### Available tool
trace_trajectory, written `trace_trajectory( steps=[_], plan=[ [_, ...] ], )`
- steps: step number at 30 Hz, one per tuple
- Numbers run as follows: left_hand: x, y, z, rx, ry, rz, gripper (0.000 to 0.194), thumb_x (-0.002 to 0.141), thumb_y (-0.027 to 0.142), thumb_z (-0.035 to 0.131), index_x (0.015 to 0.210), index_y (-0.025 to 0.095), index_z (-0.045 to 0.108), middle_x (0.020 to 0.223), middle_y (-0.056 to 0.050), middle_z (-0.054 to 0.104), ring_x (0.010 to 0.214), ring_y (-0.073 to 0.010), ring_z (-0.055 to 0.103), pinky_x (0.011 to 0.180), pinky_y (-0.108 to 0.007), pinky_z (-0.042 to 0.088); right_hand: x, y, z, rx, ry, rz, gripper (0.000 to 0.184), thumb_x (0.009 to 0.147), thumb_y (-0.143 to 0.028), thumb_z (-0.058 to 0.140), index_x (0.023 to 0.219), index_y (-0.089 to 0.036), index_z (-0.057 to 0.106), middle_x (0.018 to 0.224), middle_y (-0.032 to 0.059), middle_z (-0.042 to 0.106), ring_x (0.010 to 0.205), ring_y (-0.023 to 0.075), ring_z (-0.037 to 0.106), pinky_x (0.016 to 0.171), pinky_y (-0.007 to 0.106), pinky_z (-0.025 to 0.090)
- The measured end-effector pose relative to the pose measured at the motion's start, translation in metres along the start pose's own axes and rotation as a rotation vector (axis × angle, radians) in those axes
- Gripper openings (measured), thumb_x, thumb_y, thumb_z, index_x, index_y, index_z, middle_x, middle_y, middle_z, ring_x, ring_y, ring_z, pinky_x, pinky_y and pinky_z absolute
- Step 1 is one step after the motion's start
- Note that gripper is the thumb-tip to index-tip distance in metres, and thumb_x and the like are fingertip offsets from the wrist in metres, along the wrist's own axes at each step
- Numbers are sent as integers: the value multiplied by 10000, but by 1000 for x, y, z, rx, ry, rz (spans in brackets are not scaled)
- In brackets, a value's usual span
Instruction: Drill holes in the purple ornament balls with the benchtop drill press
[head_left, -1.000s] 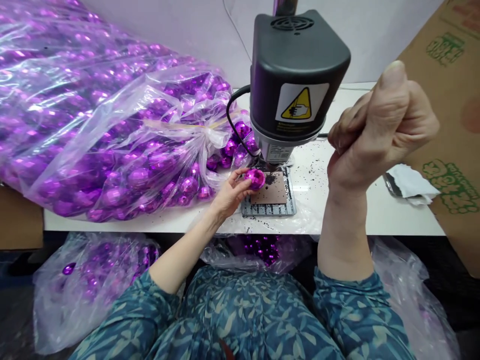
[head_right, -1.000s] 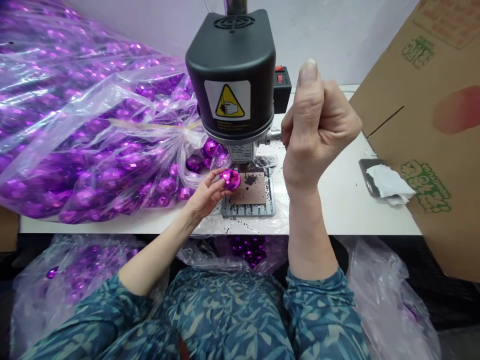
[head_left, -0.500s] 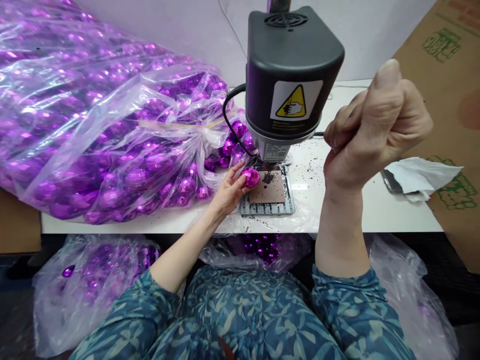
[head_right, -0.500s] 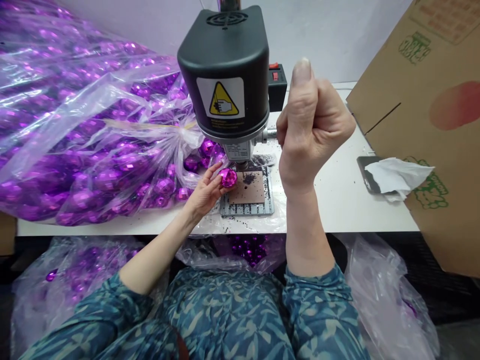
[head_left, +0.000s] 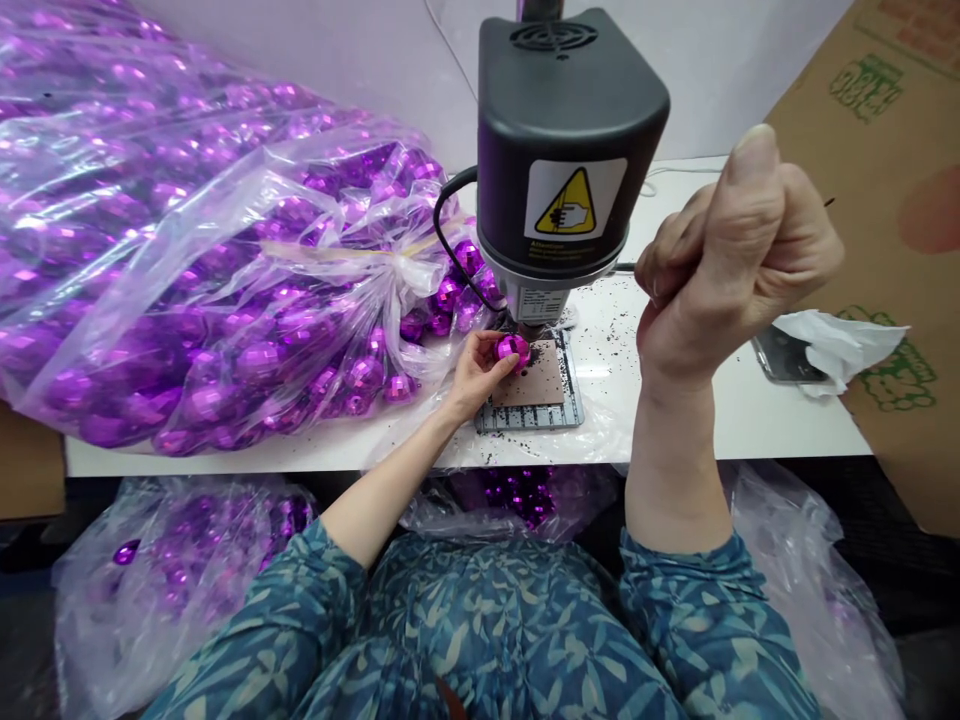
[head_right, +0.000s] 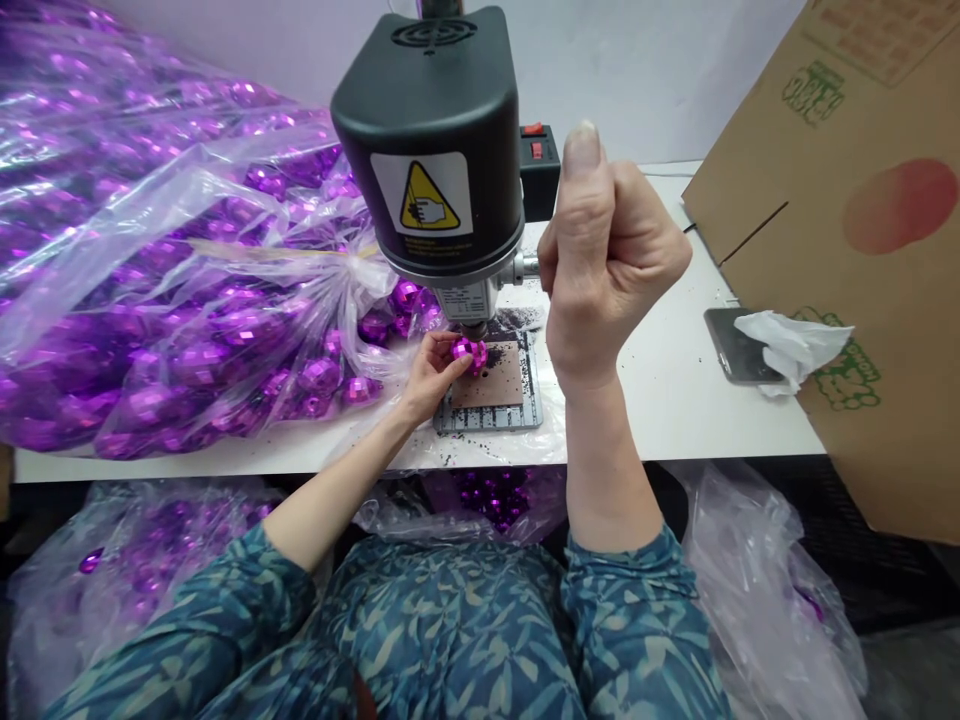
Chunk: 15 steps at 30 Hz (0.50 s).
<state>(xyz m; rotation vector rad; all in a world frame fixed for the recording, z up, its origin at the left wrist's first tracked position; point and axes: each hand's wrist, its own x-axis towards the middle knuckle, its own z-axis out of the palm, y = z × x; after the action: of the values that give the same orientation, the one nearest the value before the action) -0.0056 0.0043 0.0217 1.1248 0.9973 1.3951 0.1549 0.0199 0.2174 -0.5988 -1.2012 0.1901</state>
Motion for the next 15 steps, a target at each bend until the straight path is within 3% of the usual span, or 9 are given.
trace_trajectory(
  steps=[6,10,15],
  plan=[
    [4,-7,1,-21,-84,29,587,720,510,959,1087,240,589,1135,-54,714,1102,-226,689,1066,-458,537,-1,-1,-2,17,-5,15,590,893,-631,548,559,-217,293,448,-48,311,393,63,290,450,335,265],
    [5,-15,-1,-17,-123,55,617,709,494,967,1129,247,590,1230,-66,706,1176,-239,687,1141,-502,508,-1,-1,-2,136,17,7,534,893,-519,617,549,-202,361,442,-60,350,388,51,306,453,314,251],
    [-1,-17,1,90,-195,94,587,781,437,924,1232,236,606,1361,-116,676,1335,-294,629,1246,-561,415,-1,2,-1,124,34,23,548,871,-549,617,537,-192,368,444,-65,347,389,36,308,444,296,262]
  ],
)
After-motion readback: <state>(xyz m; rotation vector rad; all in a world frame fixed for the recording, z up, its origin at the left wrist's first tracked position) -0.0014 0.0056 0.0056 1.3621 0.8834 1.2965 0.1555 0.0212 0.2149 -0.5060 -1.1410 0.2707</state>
